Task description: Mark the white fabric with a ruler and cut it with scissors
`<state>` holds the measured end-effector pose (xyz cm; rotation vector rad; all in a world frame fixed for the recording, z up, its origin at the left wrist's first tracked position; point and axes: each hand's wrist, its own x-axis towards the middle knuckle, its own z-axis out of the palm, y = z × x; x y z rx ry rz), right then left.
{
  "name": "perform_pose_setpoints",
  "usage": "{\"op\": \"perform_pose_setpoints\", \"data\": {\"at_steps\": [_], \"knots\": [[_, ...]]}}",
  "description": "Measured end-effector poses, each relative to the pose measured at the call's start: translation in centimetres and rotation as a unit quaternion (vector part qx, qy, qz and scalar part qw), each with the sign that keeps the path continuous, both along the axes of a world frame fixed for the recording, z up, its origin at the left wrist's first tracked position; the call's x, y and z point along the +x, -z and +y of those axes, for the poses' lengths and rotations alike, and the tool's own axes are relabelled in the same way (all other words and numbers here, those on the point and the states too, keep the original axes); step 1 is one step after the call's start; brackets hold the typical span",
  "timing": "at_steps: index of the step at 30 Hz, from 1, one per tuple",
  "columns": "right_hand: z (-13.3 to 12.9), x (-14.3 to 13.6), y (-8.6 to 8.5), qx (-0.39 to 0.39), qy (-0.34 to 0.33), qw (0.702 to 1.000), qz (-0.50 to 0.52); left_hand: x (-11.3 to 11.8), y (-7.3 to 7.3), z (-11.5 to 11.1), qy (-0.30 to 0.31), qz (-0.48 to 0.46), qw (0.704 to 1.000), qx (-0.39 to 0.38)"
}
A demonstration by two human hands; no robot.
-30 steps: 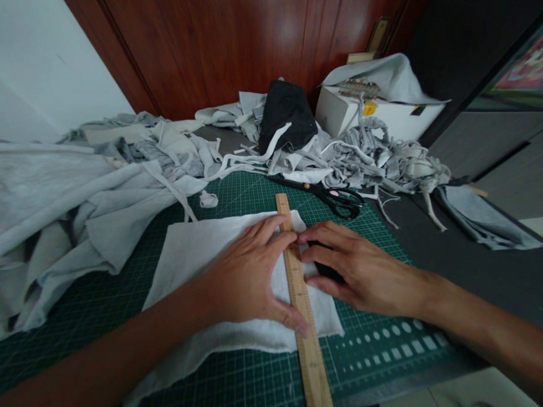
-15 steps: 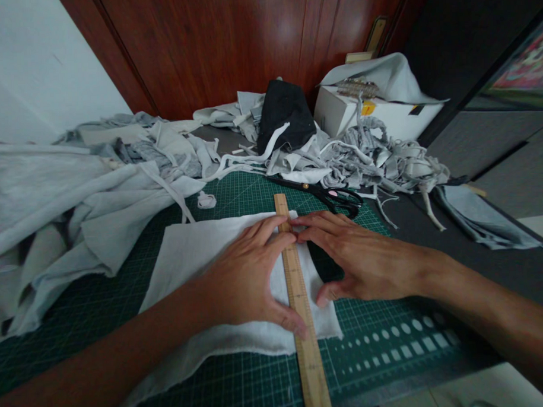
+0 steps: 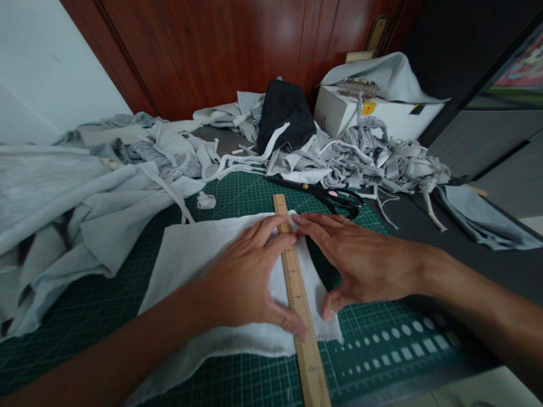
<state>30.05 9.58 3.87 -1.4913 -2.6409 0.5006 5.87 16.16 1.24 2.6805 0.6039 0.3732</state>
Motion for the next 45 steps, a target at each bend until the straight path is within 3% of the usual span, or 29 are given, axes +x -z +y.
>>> {"op": "perform_pose_setpoints", "data": {"at_steps": [18,32,45], "knots": [[0.1,-0.5,-0.7,-0.045,0.007,0.999,-0.027,0.0,-0.4,-0.5,-0.021,0.001,1.000,-0.019],[0.0,-0.6,-0.5,-0.027,0.005,0.998,-0.052,1.0,-1.9,-1.0,-0.016,0.057,0.998,-0.038],[0.1,-0.5,-0.3,-0.028,0.005,0.999,-0.028,1.2,-1.9,-1.3,-0.013,0.051,0.997,-0.061]]}}
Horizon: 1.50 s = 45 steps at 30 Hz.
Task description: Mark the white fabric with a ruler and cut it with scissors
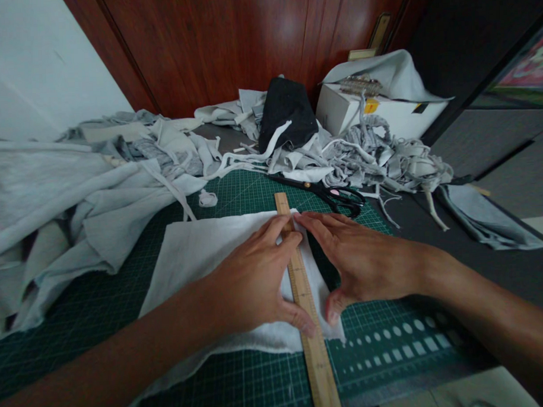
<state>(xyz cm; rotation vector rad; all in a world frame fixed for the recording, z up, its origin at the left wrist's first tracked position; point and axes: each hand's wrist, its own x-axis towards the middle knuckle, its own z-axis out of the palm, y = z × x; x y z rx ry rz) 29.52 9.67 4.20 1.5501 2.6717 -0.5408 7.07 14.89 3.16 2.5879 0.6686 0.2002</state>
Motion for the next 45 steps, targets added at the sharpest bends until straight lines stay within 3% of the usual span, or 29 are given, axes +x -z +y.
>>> {"op": "perform_pose_setpoints", "data": {"at_steps": [18,45], "knots": [[0.0,0.0,-0.1,0.006,-0.005,1.000,0.023,0.1,0.0,-0.1,-0.001,-0.010,1.000,-0.003],[0.2,0.2,0.3,0.004,-0.002,1.000,0.029,-0.4,1.5,0.1,-0.019,-0.057,0.998,-0.020]]}}
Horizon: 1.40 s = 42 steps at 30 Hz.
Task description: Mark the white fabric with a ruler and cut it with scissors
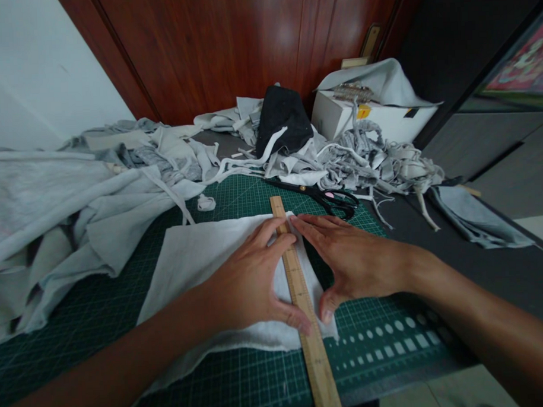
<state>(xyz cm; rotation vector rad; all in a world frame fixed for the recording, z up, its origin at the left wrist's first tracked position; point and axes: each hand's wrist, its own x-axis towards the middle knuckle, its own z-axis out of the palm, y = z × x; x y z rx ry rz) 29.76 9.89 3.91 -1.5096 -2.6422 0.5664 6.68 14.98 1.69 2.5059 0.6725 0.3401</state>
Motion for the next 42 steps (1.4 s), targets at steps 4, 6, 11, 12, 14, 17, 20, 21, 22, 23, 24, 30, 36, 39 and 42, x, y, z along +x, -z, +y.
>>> {"op": "perform_pose_setpoints", "data": {"at_steps": [4,6,11,12,14,17,20,21,22,23,24,30,36,39,42], "knots": [[0.0,0.0,-0.1,-0.006,-0.005,1.000,0.020,0.0,0.1,0.0,-0.004,-0.013,1.000,0.000],[0.0,-0.1,-0.2,-0.012,-0.002,1.000,0.020,0.0,0.1,0.0,-0.003,-0.013,1.000,0.006],[0.1,-0.4,-0.5,-0.009,0.008,1.000,-0.011,-0.2,0.2,0.1,0.002,-0.007,1.000,0.030],[0.1,-0.5,-0.6,-0.007,0.008,1.000,-0.019,-0.2,0.3,0.1,0.007,-0.011,0.999,0.033],[0.0,-0.6,-0.7,-0.002,0.007,1.000,-0.025,-0.2,0.3,0.1,0.013,-0.020,0.999,0.040],[0.0,-0.7,-0.7,0.010,0.005,1.000,-0.011,-0.2,0.3,0.1,0.017,-0.032,0.998,0.047],[0.1,-0.7,-0.6,0.009,0.009,1.000,-0.009,-0.2,0.3,0.1,0.034,-0.035,0.997,0.052],[0.1,-0.7,-0.5,0.008,0.010,1.000,-0.011,-0.2,0.3,0.2,0.037,-0.034,0.997,0.054],[0.1,-0.7,-0.5,0.007,0.009,1.000,-0.012,-0.3,0.4,0.2,0.037,-0.034,0.997,0.056],[0.2,-0.7,-0.4,0.007,0.007,1.000,-0.012,-0.3,0.4,0.3,0.037,-0.033,0.997,0.058],[0.3,-0.6,-0.3,0.008,0.004,1.000,-0.010,-0.3,0.5,0.3,0.036,-0.033,0.997,0.059],[0.4,-0.8,-0.5,0.003,-0.002,1.000,0.001,-0.2,0.5,0.3,0.029,-0.017,0.997,0.067],[0.1,-1.3,-1.1,0.001,-0.003,1.000,-0.013,-0.1,0.0,0.2,0.029,-0.005,0.997,0.070],[0.2,-1.3,-1.2,-0.006,-0.009,1.000,-0.018,0.0,-0.2,0.3,0.031,0.005,0.997,0.069],[0.4,-1.1,-1.2,-0.020,-0.017,0.999,-0.020,0.1,-0.1,0.4,0.039,0.016,0.996,0.078]]}}
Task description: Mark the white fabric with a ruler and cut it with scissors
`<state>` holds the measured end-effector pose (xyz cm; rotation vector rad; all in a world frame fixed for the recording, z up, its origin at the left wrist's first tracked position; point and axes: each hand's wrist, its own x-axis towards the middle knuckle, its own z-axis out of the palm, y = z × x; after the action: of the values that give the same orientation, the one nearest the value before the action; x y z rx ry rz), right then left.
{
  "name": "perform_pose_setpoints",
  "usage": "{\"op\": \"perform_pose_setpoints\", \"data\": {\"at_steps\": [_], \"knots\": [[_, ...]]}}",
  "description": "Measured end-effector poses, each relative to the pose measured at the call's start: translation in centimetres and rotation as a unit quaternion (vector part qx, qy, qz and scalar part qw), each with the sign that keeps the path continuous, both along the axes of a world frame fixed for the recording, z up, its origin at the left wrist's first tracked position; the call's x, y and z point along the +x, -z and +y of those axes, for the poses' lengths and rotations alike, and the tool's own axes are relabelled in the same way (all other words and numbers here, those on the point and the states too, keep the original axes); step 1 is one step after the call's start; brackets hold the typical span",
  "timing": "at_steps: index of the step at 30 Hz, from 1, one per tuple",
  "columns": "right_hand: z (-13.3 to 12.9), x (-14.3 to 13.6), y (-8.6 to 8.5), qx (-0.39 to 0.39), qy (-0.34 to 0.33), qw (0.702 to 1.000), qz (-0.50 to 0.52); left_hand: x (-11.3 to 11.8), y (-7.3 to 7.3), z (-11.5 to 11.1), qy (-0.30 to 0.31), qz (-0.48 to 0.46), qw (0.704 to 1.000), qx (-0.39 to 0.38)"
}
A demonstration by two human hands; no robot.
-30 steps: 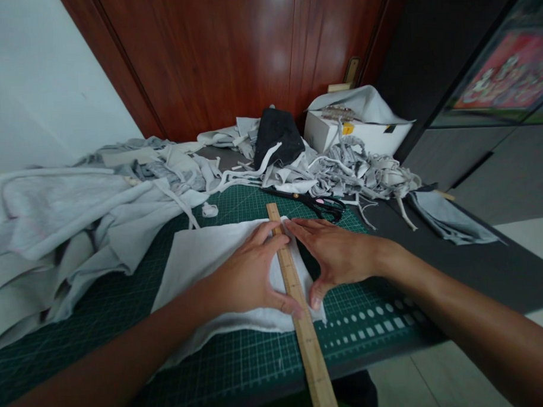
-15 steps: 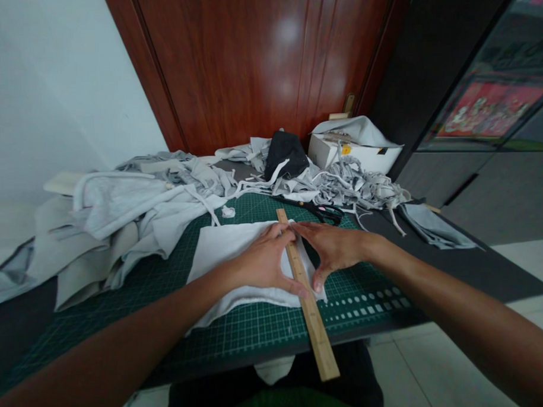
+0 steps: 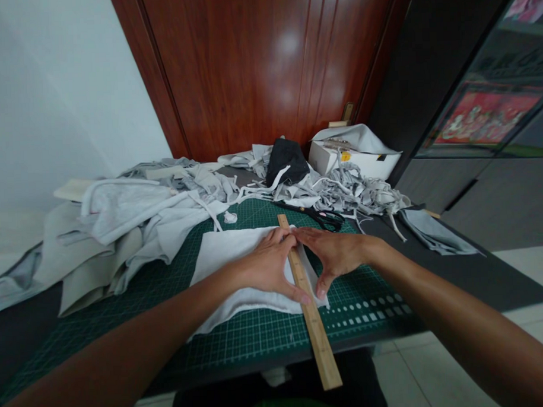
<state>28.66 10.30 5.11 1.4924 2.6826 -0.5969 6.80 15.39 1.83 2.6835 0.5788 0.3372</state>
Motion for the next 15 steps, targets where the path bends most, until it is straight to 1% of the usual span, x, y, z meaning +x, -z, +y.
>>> {"op": "perform_pose_setpoints", "data": {"at_steps": [3,5,7,9,11,13,15], "knots": [[0.5,0.5,-0.3,-0.013,-0.005,1.000,0.010,0.1,0.0,0.1,-0.001,0.009,1.000,0.002],[1.0,0.9,-0.7,-0.008,-0.016,0.999,0.039,0.0,-0.1,0.0,-0.010,0.016,1.000,-0.002],[1.6,1.3,-1.0,0.014,-0.032,0.997,0.071,0.0,-0.1,-0.1,-0.021,0.018,1.000,-0.008],[2.5,1.5,-0.9,0.045,-0.047,0.994,0.087,-0.1,-0.1,-0.2,-0.023,0.012,1.000,-0.012],[3.4,1.6,0.0,0.081,-0.047,0.991,0.098,0.0,0.0,-0.2,-0.022,-0.003,1.000,-0.015],[4.2,1.6,1.6,0.121,-0.028,0.984,0.127,0.0,0.0,-0.2,-0.020,-0.020,0.999,-0.021],[4.5,1.6,3.3,0.168,0.001,0.971,0.171,0.0,0.0,-0.2,-0.019,-0.031,0.999,-0.036]]}}
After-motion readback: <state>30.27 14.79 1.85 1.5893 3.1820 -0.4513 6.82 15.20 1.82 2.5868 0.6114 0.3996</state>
